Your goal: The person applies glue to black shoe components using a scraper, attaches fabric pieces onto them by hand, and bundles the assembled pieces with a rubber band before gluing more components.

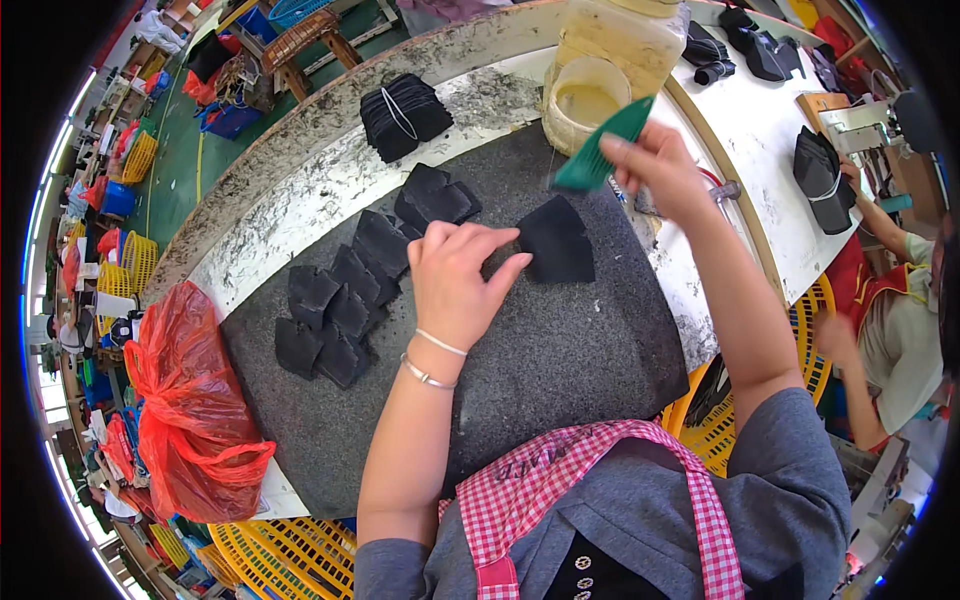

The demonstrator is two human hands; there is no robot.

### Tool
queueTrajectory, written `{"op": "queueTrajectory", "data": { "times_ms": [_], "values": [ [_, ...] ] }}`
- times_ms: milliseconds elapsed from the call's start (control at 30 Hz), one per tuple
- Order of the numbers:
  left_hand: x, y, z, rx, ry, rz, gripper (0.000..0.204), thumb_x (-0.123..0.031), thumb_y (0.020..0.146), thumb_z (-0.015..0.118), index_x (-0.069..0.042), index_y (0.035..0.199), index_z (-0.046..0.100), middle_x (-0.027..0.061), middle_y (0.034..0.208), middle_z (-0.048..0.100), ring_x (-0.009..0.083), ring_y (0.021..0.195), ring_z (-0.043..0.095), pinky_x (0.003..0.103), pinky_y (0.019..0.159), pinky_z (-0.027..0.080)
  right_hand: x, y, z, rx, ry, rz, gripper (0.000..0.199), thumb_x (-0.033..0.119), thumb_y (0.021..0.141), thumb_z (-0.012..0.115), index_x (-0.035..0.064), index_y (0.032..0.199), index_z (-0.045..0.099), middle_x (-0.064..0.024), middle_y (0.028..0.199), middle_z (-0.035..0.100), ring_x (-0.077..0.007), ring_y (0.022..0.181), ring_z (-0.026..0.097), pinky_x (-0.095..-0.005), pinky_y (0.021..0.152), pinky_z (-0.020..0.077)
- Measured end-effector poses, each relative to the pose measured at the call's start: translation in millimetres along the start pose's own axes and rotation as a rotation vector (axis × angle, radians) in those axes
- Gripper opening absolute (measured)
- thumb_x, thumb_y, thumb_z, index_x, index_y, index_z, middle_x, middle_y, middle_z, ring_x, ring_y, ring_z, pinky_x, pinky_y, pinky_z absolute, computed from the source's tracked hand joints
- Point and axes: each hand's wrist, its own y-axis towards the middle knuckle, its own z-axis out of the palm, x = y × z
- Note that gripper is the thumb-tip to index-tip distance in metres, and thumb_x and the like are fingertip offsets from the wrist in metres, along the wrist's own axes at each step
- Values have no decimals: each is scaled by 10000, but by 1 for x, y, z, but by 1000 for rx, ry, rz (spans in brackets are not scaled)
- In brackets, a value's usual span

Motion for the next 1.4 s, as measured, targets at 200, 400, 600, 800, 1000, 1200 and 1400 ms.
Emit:
{"op": "queueTrajectory", "data": {
  "times_ms": [200, 400, 600, 800, 1000, 1200, 1400],
  "values": [
    [-9, 10, 9, 103, 108, 28, 295, -331, 741, 862, -213, 1000, 785, -72, 962, 679, 192, 946, 558, 362, 849, 370, -16, -21, 26, 24, -380, -184, 149, 123, 938, 735, 8, 1017, 683, -54, 759, 687, -115, 659, 650, -298, 594, 510],
    [-10, 9, 12, 102, 117, 36, 276, -334, 732, 864, -214, 967, 783, -80, 954, 674, 188, 942, 556, 370, 852, 357, -10, -53, 3, 371, -372, -46, 118, 88, 945, 719, 5, 1029, 703, -66, 725, 690, -107, 648, 664, -275, 588, 524],
    [-9, 12, 10, 86, 116, 47, 241, -309, 725, 867, -206, 927, 786, -79, 921, 681, 190, 935, 561, 374, 856, 356, -14, -36, 7, 51, -318, -88, 133, 113, 947, 722, 16, 1033, 695, -62, 754, 694, -102, 645, 643, -272, 581, 513],
    [-15, 1, -4, 36, 118, 67, 170, -267, 732, 861, -188, 866, 794, -72, 854, 693, 191, 899, 584, 377, 824, 386, 11, -45, 1, 132, -218, -73, 182, 155, 941, 743, 14, 1046, 696, -36, 758, 678, -85, 605, 613, -259, 556, 486],
    [-5, -35, -107, 49, 329, -145, 201, -257, 702, 887, -181, 874, 813, -58, 870, 715, 192, 912, 590, 374, 869, 380, 14, 18, -17, -439, -453, -478, 163, 154, 939, 739, 24, 1037, 722, -67, 755, 701, -117, 655, 643, -279, 618, 508],
    [1, -19, -62, 24, 116, -44, 218, -218, 713, 888, -152, 906, 812, 1, 889, 726, 223, 883, 617, 377, 805, 437, 0, 31, -9, -344, -641, -528, 207, 178, 908, 774, 21, 1033, 720, -102, 764, 708, -138, 667, 657, -292, 627, 511],
    [-14, 12, -2, 47, 68, 20, 263, -319, 764, 854, -195, 989, 799, -57, 936, 721, 188, 935, 588, 359, 863, 371, -2, 39, -19, -224, -122, -206, 198, 207, 936, 767, 34, 1020, 717, -16, 759, 680, -78, 652, 620, -246, 585, 494]
  ]
}}
